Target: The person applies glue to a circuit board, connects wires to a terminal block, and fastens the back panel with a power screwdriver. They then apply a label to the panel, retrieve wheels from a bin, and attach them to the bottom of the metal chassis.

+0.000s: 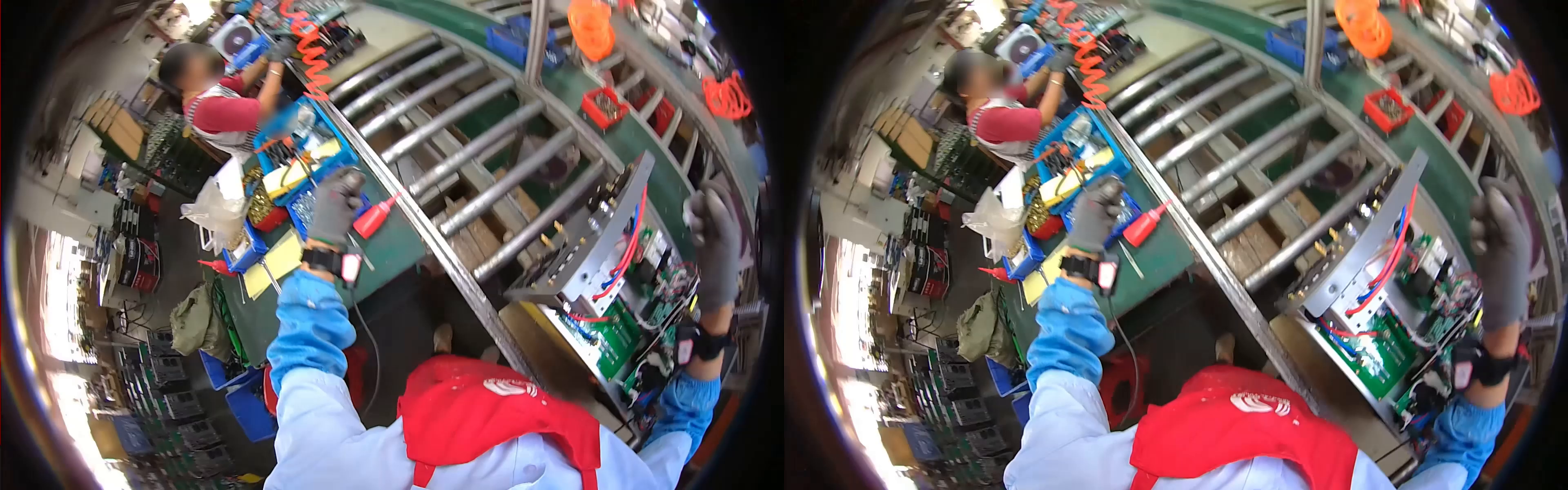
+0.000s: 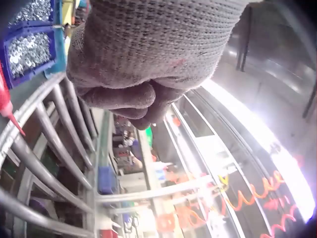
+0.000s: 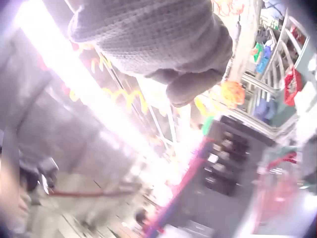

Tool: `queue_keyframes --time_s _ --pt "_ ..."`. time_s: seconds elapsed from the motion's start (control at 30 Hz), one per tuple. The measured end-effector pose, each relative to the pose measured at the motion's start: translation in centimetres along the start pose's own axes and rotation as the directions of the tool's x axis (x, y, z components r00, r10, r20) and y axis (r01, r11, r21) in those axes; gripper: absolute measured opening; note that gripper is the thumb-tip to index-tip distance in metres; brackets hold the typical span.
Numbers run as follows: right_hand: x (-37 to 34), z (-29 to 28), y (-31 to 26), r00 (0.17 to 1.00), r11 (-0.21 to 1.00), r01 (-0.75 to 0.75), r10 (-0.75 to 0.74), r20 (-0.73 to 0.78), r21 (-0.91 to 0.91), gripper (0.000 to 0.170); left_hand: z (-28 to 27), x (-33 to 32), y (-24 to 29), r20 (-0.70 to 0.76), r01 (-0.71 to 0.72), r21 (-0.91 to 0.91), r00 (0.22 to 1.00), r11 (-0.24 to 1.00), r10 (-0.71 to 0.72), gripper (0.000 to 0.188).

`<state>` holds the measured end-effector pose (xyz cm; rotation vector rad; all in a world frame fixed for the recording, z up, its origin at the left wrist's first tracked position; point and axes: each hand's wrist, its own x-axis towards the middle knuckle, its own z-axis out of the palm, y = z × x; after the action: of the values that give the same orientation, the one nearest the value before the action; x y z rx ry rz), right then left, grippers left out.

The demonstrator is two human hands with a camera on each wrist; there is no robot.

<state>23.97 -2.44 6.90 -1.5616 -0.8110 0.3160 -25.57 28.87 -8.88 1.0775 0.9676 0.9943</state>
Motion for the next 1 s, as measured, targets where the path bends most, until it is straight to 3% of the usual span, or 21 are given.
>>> queue_keyframes --time_s 0.07,0.1,0.13,0.17,0.2,0.23,0.27,0.3,0.33,0.37,0.43,0.53,0.67,0.77,0.83,0.87,0.93,1.0 --pt "-0.8 -3.1 -4.0 0.996 0.992 0.058 -0.05 -0.069 0.113 0.032 4.3 -3.0 2.3 0.02 -0.104 0.054 0.994 0.993 0.104 0.021" --pt "-0.9 -6.1 -6.1 0.999 0.979 -0.037 0.032 0.029 0.202 0.036 7.8 -5.5 4.1 -0.019 -0.06 -0.038 0.998 0.998 0.059 0.018" --pt "-2.9 -4.6 -8.3 0.995 0.977 -0.012 -0.008 0.096 0.212 0.034 10.0 -7.3 5.6 0.109 -0.196 0.073 0.976 0.978 0.188 0.023" --pt "-4.9 -3.1 -10.4 0.986 0.974 0.011 -0.049 0.162 0.225 0.032 12.0 -8.7 6.2 0.181 -0.254 0.116 0.956 0.96 0.231 0.024" --pt "-6.9 -1.5 -12.5 0.97 0.97 0.032 -0.088 0.226 0.241 0.032 15.0 -10.7 7.2 0.242 -0.247 0.003 0.94 0.969 0.239 0.024" --pt "-8.6 0.0 -13.9 0.899 0.983 0.142 -0.177 0.402 0.115 0.032 17.4 -12.7 7.9 0.324 -0.368 0.093 0.89 0.925 0.321 0.023" --pt "-10.1 1.8 -13.9 0.878 0.985 0.126 -0.165 0.449 0.116 0.029 20.1 -15.1 9.2 0.399 -0.342 0.038 0.867 0.939 0.299 0.024" --pt "-10.8 3.1 -13.8 0.852 0.996 -0.069 0.032 0.523 0.051 0.026 22.2 -17.1 10.2 0.453 -0.467 0.06 0.8 0.882 0.393 0.023" --pt "-11.4 4.1 -12.9 0.83 0.985 -0.124 0.037 0.556 0.119 0.028 24.3 -18.4 10.4 0.498 -0.541 0.02 0.735 0.841 0.461 0.022" --pt "-11.8 4.7 -11.9 0.821 0.991 -0.084 0.008 0.57 0.108 0.028 25.9 -19.0 9.8 0.523 -0.532 -0.033 0.712 0.846 0.468 0.02" --pt "-12.2 4.8 -10.6 0.813 0.991 -0.07 -0.008 0.582 0.112 0.028 28.4 -20.7 10.0 0.495 -0.715 0.114 0.643 0.689 0.585 0.021" --pt "-12.4 4.1 -10.0 0.848 0.988 -0.09 0.01 0.529 0.126 0.025 29.9 -21.4 9.1 0.425 -0.896 0.198 0.443 0.397 0.789 0.021" --pt "-12.6 3.5 -10.4 0.838 0.997 -0.033 -0.014 0.545 0.076 0.022 29.5 -22.1 9.7 0.522 -0.857 0.246 0.51 0.452 0.684 0.021" --pt "-12.5 4.3 -10.2 0.873 0.989 -0.029 -0.045 0.485 0.144 0.022 29.7 -22.4 9.8 0.534 -0.543 0.092 0.734 0.835 0.419 0.019" --pt "-12.1 4.7 -10.0 0.894 0.983 -0.018 -0.065 0.443 0.181 0.022 29.7 -21.6 9.7 0.53 -0.489 -0.082 0.717 0.868 0.454 0.021" --pt "-11.6 5.3 -9.3 0.919 0.968 -0.007 -0.093 0.383 0.253 0.022 29.6 -21.2 9.7 0.486 -0.473 -0.024 0.765 0.881 0.424 0.022" --pt "-9.2 5.5 -7.6 0.949 0.939 -0.107 -0.001 0.315 0.326 0.022 29.3 -20.6 10.3 0.406 -0.459 0.047 0.82 0.887 0.402 0.025" --pt "-6.4 4.8 -4.8 0.925 0.87 -0.326 0.213 0.314 0.37 0.015 28.6 -19.7 10.0 0.356 -0.483 0.091 0.832 0.871 0.425 0.025"
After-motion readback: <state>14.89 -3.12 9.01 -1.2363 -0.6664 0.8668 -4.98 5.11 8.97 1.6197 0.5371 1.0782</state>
